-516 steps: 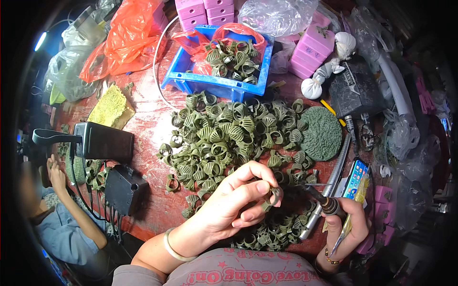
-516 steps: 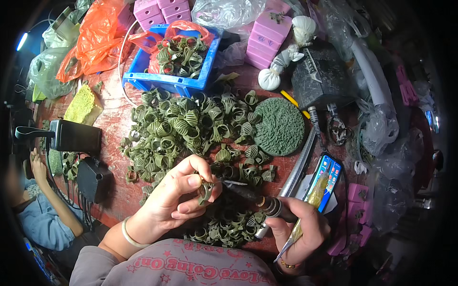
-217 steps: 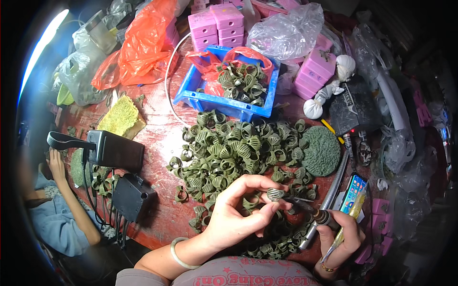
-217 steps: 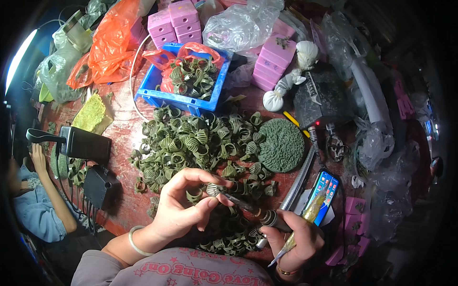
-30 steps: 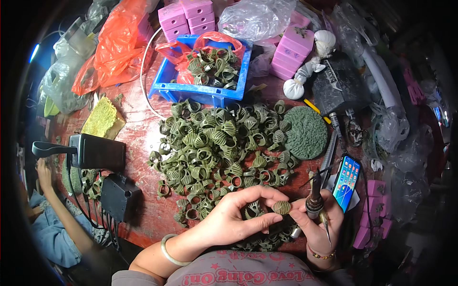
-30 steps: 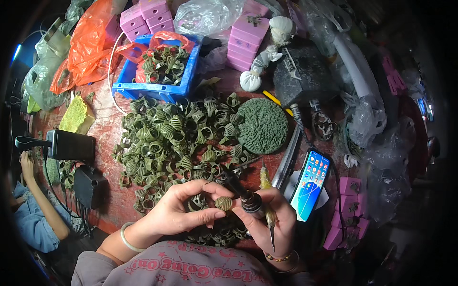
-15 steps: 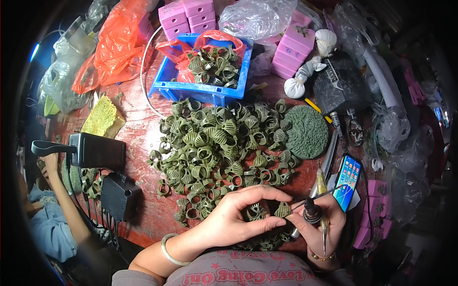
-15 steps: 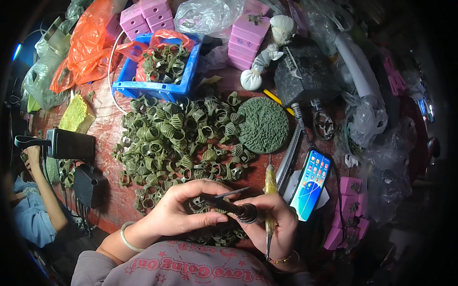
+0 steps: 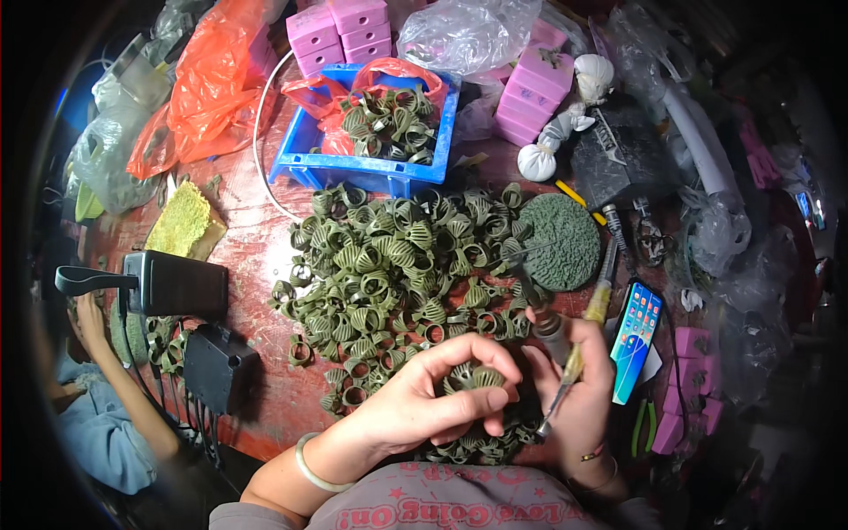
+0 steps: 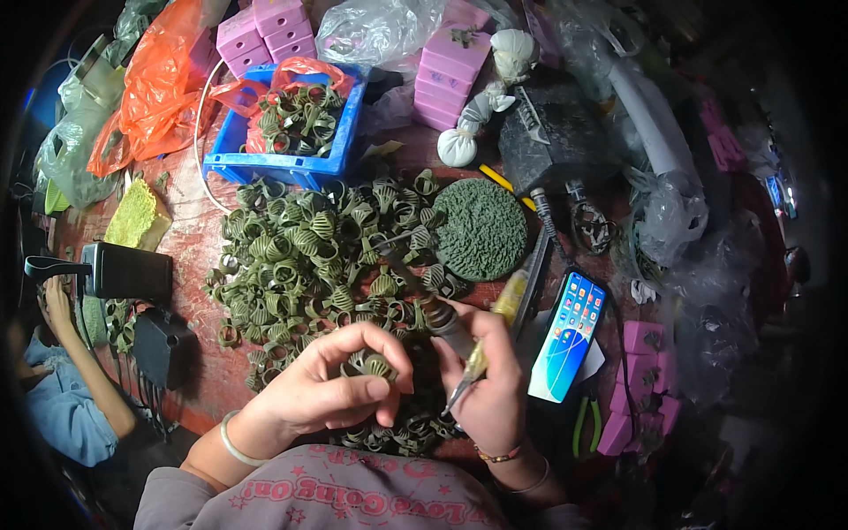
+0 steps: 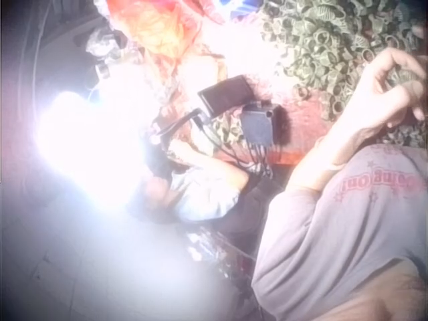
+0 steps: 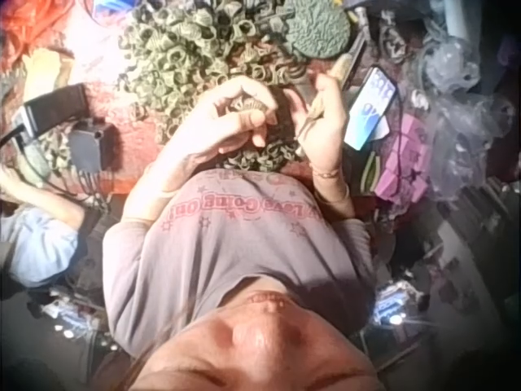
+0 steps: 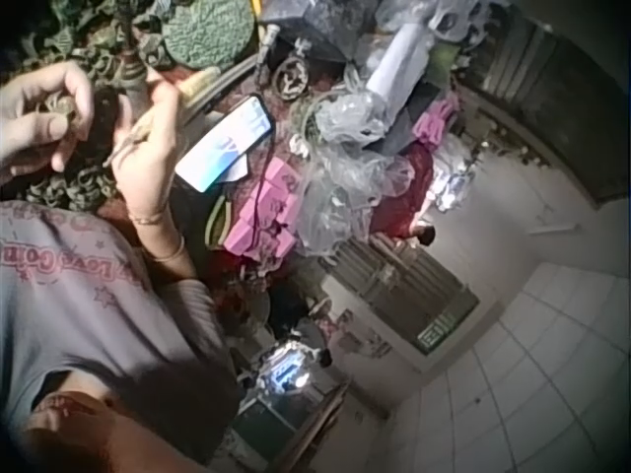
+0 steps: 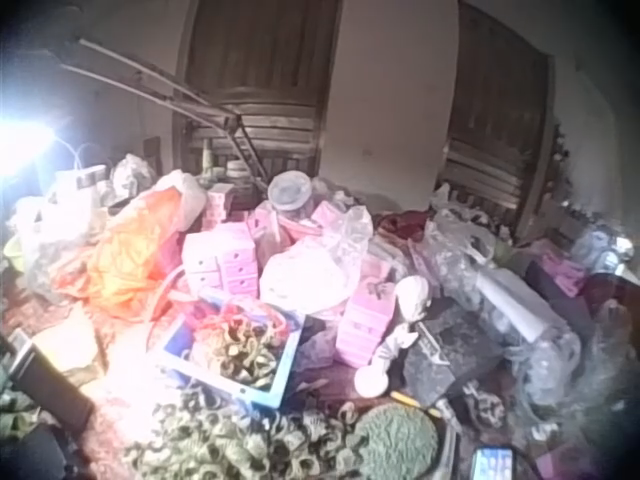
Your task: Using a soldering iron to melt and fuse plastic hair clip components together.
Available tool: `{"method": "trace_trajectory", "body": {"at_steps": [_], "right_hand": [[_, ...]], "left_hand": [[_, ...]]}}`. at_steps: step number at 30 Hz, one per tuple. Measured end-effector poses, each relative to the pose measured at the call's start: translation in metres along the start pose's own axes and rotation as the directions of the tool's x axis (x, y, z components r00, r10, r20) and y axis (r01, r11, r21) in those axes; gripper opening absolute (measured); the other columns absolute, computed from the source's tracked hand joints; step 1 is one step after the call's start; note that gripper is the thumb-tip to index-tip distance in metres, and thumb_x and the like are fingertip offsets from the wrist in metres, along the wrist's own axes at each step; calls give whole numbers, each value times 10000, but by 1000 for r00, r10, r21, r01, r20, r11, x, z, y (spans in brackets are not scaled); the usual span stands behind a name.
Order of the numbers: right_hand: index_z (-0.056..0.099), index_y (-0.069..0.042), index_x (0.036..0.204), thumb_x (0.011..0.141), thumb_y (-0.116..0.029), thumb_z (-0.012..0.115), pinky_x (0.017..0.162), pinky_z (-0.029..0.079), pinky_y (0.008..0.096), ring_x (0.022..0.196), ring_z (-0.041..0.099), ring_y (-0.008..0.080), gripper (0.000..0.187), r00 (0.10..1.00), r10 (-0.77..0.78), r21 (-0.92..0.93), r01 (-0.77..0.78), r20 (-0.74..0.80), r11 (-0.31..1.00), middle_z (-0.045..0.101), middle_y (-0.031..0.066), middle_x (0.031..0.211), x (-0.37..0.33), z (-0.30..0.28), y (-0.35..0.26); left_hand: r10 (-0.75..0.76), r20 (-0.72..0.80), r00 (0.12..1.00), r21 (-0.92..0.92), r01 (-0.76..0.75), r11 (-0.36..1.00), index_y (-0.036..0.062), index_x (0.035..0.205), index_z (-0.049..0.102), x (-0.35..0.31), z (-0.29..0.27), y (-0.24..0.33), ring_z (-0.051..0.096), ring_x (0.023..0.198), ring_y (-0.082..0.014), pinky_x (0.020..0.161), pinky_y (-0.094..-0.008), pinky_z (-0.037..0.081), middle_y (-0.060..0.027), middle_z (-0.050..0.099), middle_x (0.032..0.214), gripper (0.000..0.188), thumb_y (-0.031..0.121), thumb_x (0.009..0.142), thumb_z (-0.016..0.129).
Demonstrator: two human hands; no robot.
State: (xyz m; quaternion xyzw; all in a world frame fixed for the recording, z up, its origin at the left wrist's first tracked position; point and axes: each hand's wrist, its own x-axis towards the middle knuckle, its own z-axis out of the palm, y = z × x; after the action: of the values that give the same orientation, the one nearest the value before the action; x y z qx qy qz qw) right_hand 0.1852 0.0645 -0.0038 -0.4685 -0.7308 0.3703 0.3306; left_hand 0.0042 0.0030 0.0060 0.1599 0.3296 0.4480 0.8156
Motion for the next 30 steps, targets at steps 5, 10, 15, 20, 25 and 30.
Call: {"method": "trace_trajectory", "body": {"at_steps": [5,10,15,20,25,30], "right_hand": [[577,-18,1073,768,62,651,751,502,353,888,667,295,324,992,-74,-157,90,101,983,666,142,979,2,0,0],[552,-26,970,707,12,750,694,496,354,758,645,293,331,997,73,-193,-66,27,979,643,125,851,-4,-6,-1],[536,-4,974,697,50,766,621,473,210,787,592,73,364,978,201,109,-206,60,972,617,50,898,-12,-16,-10],[529,14,970,704,67,748,678,504,242,806,632,134,349,996,26,263,-48,87,964,632,98,912,-15,-15,-13],[540,10,960,704,9,783,657,500,241,743,638,142,353,994,-94,165,83,60,983,655,103,874,-6,-20,-21],[609,15,973,771,-61,754,642,493,305,695,634,195,260,933,-197,-385,69,-302,920,664,106,813,-2,-45,9]], "left_hand": [[62,-88,994,72,-56,996,81,906,583,1,-7,-17,470,511,5,418,-151,286,5,617,708,93,102,879,668],[96,-97,991,104,-85,991,42,918,582,2,-2,-9,572,645,-67,482,-176,371,-36,605,828,102,32,859,665],[351,-126,928,288,-305,908,24,994,603,11,-4,-18,607,720,-82,600,-201,466,-48,633,895,134,49,872,654],[491,50,870,528,-440,726,14,1071,622,17,2,-15,629,791,-98,714,-236,510,-52,651,950,238,77,853,694],[283,-71,957,315,-247,916,-11,1110,586,11,-2,-15,630,832,-96,747,-222,517,-59,630,994,262,-8,854,647],[175,-91,980,36,-172,984,-9,1149,534,2,-6,-4,616,648,-81,393,-141,327,-180,650,1012,319,-54,837,585]]}}
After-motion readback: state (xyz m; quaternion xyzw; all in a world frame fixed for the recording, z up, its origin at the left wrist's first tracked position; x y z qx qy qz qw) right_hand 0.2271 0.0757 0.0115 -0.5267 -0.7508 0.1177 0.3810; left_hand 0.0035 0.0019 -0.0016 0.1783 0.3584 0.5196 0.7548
